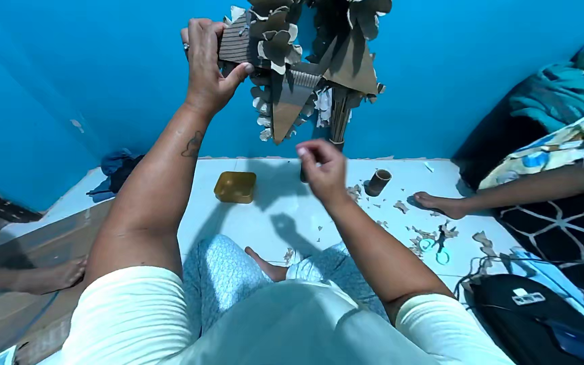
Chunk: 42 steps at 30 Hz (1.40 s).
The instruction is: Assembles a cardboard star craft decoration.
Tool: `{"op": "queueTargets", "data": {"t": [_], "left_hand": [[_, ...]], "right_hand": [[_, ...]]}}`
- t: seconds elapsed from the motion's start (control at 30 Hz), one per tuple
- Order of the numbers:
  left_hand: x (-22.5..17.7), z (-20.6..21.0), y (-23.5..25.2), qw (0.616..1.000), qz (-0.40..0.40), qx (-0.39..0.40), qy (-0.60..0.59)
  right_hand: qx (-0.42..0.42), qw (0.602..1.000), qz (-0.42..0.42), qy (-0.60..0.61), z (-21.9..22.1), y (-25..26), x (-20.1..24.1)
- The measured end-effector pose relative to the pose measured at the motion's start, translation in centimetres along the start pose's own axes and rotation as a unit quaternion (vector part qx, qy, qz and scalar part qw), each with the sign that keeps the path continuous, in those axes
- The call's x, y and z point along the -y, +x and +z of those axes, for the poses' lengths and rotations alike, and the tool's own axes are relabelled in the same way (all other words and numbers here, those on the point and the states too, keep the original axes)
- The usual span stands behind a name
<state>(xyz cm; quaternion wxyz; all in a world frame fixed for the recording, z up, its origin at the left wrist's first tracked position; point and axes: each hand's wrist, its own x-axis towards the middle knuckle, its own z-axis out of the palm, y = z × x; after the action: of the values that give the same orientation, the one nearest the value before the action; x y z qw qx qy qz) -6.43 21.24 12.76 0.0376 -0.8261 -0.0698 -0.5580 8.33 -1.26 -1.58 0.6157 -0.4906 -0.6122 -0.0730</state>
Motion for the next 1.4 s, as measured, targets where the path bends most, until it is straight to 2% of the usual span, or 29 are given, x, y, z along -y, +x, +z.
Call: {"op": "queueTargets", "data": {"t": [0.07,0.1,0.17,0.27,0.3,0.37,0.4,0.47,0.57,0.67,0.77,0.83,0.87,0.93,0.97,1.03,1.1,1.13,1.2,1.23,1.27,1.3,1.4], "left_hand": [[0.0,0.2,0.1,1.000,0.009,-0.001,-0.009],[0.0,0.3,0.0,1.000,0.011,0.001,-0.015],[0.1,0.7,-0.1,1.000,0.012,0.004,-0.024],[0.0,0.5,-0.5,1.000,0.009,0.013,-0.017],[0.0,0.4,-0.6,1.000,0.008,0.016,-0.013],[0.0,0.4,-0.6,1.000,0.010,0.016,-0.012],[0.0,0.6,-0.6,1.000,0.011,0.014,-0.013],[0.0,1.2,-0.6,1.000,0.013,0.011,-0.020],[-0.1,1.5,-1.0,1.000,0.012,0.016,-0.024],[0.3,0.7,-1.0,0.999,0.030,0.027,-0.015],[1.3,-0.6,-0.4,0.998,0.033,0.054,-0.002],[1.7,-1.4,0.2,0.996,0.031,0.078,0.007],[1.7,-1.7,0.6,0.996,0.033,0.088,0.009],[1.5,-2.0,1.3,0.994,0.050,0.098,0.013],[1.2,-2.0,1.5,0.993,0.058,0.102,0.013],[0.6,-2.0,1.4,0.992,0.066,0.109,0.013],[0.4,-2.0,1.2,0.991,0.078,0.104,0.014],[0.3,-1.9,1.1,0.991,0.085,0.098,0.016],[0.2,-1.8,0.7,0.992,0.094,0.086,0.017],[0.1,-1.7,0.6,0.992,0.094,0.084,0.017],[0.0,-1.6,0.5,0.992,0.091,0.083,0.017],[-0.2,-1.3,0.4,0.993,0.087,0.081,0.017],[-0.8,-0.2,-0.7,0.995,0.073,0.065,0.011]], "right_hand": [[0.077,0.996,-0.034,-0.010,1.8,-0.7,0.8],[0.086,0.994,-0.061,-0.005,2.4,-0.8,1.1],[0.047,0.995,-0.082,0.009,1.7,0.1,1.4],[-0.059,0.998,-0.014,0.016,-0.8,1.0,0.3],[-0.064,0.998,0.017,0.010,-0.8,0.5,0.0],[0.010,0.999,0.042,0.005,0.5,-1.3,0.0],[0.052,0.998,0.025,0.009,1.5,-2.0,0.2],[0.070,0.997,-0.026,0.021,2.2,-2.0,1.3],[0.001,0.999,-0.035,0.022,-1.3,0.9,1.2],[-0.105,0.994,-0.005,0.038,-6.5,2.5,-1.4],[-0.114,0.976,0.118,0.144,-8.5,0.3,-5.8],[-0.121,0.928,0.228,0.270,-8.4,-1.4,-8.5],[-0.131,0.898,0.252,0.335,-8.4,-1.7,-9.2],[-0.124,0.857,0.233,0.443,-8.8,-1.8,-9.5],[-0.101,0.850,0.216,0.470,-8.9,-1.9,-9.7],[-0.041,0.862,0.226,0.452,-8.8,-3.2,-10.5],[-0.002,0.860,0.333,0.387,-7.8,-6.5,-12.0],[0.008,0.839,0.419,0.347,-7.0,-8.5,-12.7],[-0.037,0.750,0.599,0.279,-5.5,-11.7,-13.6],[-0.083,0.709,0.648,0.265,-5.0,-12.5,-13.8],[-0.118,0.695,0.659,0.264,-4.9,-12.6,-13.8],[-0.137,0.709,0.638,0.268,-5.1,-12.0,-13.5],[-0.142,0.808,0.500,0.277,-6.8,-8.1,-11.4]]}}
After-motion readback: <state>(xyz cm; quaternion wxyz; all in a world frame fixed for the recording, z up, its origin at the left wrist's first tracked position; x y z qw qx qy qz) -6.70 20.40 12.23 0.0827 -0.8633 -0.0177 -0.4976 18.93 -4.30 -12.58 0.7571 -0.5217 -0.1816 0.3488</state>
